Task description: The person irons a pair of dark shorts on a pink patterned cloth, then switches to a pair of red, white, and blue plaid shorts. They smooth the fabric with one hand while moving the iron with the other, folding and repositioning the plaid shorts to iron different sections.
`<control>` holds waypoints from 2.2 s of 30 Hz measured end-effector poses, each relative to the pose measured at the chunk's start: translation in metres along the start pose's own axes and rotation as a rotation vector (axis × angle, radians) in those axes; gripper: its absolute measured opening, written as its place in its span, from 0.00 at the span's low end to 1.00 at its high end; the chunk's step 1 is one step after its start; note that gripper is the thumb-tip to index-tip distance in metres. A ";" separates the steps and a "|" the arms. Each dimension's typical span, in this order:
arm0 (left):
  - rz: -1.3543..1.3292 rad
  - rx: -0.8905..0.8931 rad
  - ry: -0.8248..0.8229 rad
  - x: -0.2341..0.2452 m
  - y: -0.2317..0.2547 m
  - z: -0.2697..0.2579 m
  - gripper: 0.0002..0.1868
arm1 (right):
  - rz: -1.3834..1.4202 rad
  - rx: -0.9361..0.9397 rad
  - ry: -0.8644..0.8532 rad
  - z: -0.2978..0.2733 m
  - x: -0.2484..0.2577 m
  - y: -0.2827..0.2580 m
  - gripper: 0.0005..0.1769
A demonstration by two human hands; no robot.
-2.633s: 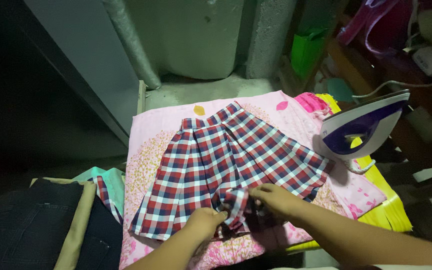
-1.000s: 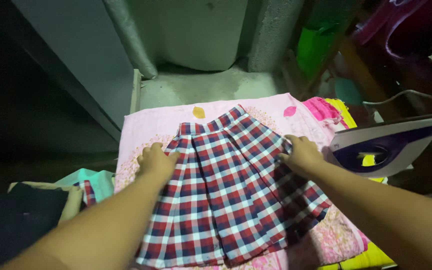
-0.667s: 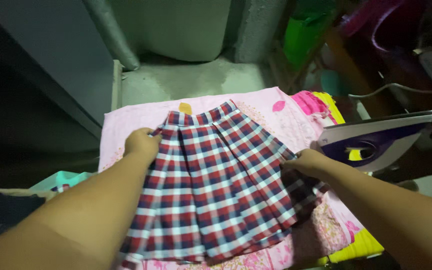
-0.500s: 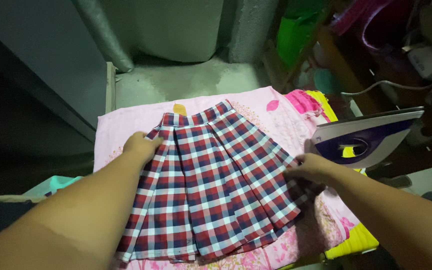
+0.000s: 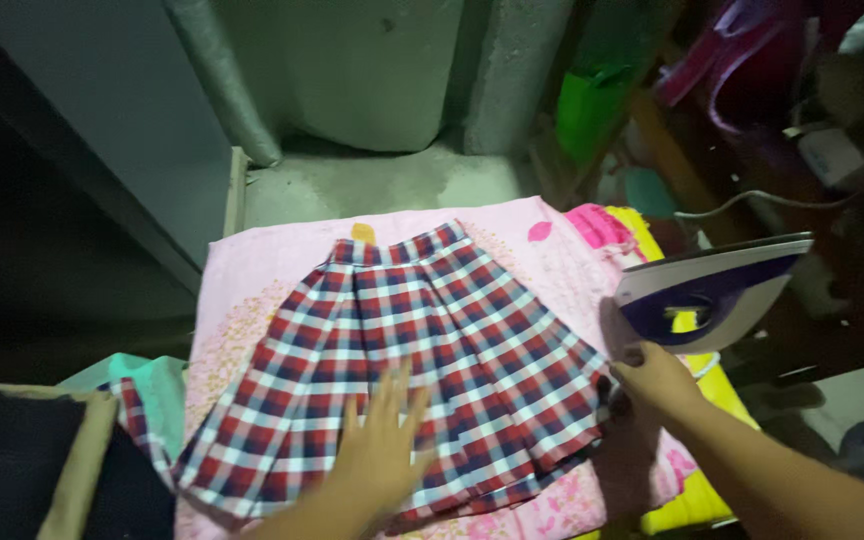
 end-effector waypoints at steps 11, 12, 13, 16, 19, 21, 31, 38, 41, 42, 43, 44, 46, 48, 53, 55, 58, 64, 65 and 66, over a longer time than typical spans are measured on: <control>-0.026 0.101 -0.242 -0.047 0.021 -0.024 0.46 | 0.789 -0.105 0.335 -0.006 0.072 0.025 0.37; -0.036 0.150 -0.259 -0.045 0.026 -0.024 0.45 | 0.775 -0.021 0.305 -0.008 0.076 0.021 0.32; -0.047 0.206 -0.269 -0.040 0.028 -0.022 0.43 | 0.761 0.072 0.272 -0.007 0.079 0.011 0.27; -0.182 0.246 -0.134 -0.023 0.057 -0.010 0.43 | 0.603 0.024 0.234 -0.002 0.093 0.004 0.23; -0.210 0.164 -0.128 -0.016 0.085 0.011 0.38 | 0.647 0.076 0.182 0.014 0.130 -0.014 0.23; -0.199 0.089 -0.144 -0.018 0.105 0.017 0.33 | 0.604 0.141 0.108 0.024 0.163 -0.028 0.23; -0.095 0.481 -0.107 -0.008 0.089 0.032 0.41 | -0.263 0.356 -0.140 -0.037 0.224 -0.108 0.31; 0.007 0.568 -0.042 0.014 0.033 0.037 0.45 | -0.311 0.729 -0.216 -0.072 0.160 -0.175 0.35; -0.008 0.487 0.083 0.024 0.014 0.060 0.40 | -0.312 0.753 -0.167 -0.068 0.130 -0.205 0.35; 0.005 0.436 0.122 0.030 0.011 0.070 0.38 | -0.316 0.759 -0.171 -0.066 0.122 -0.212 0.34; 0.016 0.378 0.160 0.036 0.008 0.079 0.37 | -0.322 0.757 -0.174 -0.064 0.116 -0.217 0.34; 0.032 0.384 0.127 0.039 0.002 0.087 0.39 | -0.328 0.755 -0.176 -0.064 0.111 -0.221 0.34; 0.058 0.387 0.059 0.048 -0.004 0.111 0.45 | -0.341 0.705 -0.216 -0.063 0.105 -0.216 0.35; 0.040 0.341 0.038 0.058 -0.007 0.125 0.51 | -0.338 0.677 -0.246 -0.067 0.104 -0.206 0.35; 0.073 0.280 -0.050 0.062 -0.006 0.145 0.61 | -0.306 0.702 -0.195 -0.079 0.113 -0.208 0.36; 0.087 0.279 -0.077 0.055 -0.010 0.151 0.61 | -0.317 0.613 -0.214 -0.072 0.108 -0.216 0.35; 0.035 0.259 0.034 0.050 -0.015 0.164 0.59 | -0.318 0.634 -0.168 -0.059 0.100 -0.239 0.34; 0.087 0.306 -0.016 0.041 -0.034 0.172 0.58 | -0.270 0.654 -0.151 -0.048 0.099 -0.224 0.35; 0.074 0.301 -0.024 0.041 -0.034 0.171 0.58 | -0.274 0.657 -0.146 -0.050 0.102 -0.216 0.35; 0.061 0.296 -0.032 0.041 -0.034 0.170 0.58 | -0.266 0.659 -0.156 -0.052 0.104 -0.210 0.36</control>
Point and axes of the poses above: each hand's wrist, its own z-axis towards the middle knuckle, its own x-axis out of the back of the hand, y = z × x, the point moved 7 cm from there along z, towards the middle knuckle, and after that the axes turned 9 degrees about -z, right-handed, at the moved point
